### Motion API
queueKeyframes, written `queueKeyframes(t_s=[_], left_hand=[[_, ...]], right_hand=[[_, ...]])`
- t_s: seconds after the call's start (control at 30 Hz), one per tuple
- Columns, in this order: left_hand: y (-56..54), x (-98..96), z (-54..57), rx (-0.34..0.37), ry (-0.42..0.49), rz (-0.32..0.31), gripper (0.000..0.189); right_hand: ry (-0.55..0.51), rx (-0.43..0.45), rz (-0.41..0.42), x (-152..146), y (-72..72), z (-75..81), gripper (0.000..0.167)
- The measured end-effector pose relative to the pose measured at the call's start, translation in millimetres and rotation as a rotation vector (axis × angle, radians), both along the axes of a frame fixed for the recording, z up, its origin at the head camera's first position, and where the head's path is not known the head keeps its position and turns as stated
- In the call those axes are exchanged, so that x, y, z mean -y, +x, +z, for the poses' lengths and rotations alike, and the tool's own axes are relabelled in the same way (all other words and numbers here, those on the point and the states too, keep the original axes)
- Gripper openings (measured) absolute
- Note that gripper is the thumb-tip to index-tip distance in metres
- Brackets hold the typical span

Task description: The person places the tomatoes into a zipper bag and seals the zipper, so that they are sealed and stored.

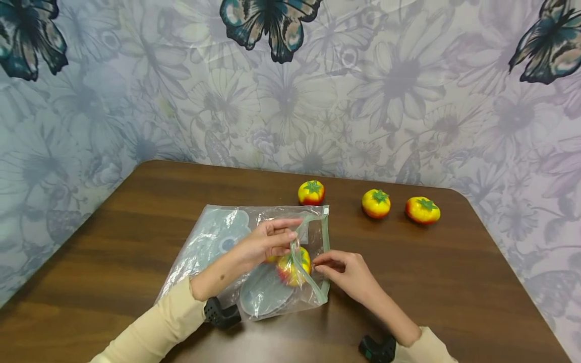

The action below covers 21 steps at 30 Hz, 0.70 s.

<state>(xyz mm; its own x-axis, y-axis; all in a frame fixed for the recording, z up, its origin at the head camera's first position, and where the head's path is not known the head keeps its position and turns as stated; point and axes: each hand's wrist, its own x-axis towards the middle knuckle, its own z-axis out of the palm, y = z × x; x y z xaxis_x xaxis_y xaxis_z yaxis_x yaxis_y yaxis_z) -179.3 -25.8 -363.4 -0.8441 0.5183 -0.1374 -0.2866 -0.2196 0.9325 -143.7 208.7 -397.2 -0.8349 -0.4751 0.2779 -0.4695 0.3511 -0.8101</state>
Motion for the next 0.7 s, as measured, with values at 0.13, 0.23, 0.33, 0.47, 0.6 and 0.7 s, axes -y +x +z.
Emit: queueKeyframes(t_s=[0.13,0.23,0.33,0.47,0.6,0.7], left_hand=[[0.7,-0.7,0.5,0.007,0.003,0.009,0.04],[0.1,-1.1,0.7,0.006,0.005,0.008,0.04],[0.2,-1.2,1.0,0.008,0.003,0.012,0.04],[-0.4,-0.9,1.1,0.004,0.004,0.013,0.041],[-1.3,-0.3,-0.3,0.002,0.024,0.006,0.041],[-1.0,-0.3,-0.9,0.007,0.032,-0.001,0.041]], right_hand=[[-0.004,-0.025,-0.016,-4,-0.6,6.9,0.017],[0.016,-0.063,-0.057,-4,1.2,20.2,0.017],[0.044,-0.091,-0.116,-5,3.7,34.6,0.016],[0.073,-0.106,-0.178,-9,2.4,46.3,0.016],[0.066,-0.115,-0.219,-16,-3.0,49.5,0.017],[0.053,-0.113,-0.263,-23,-7.1,49.7,0.017]])
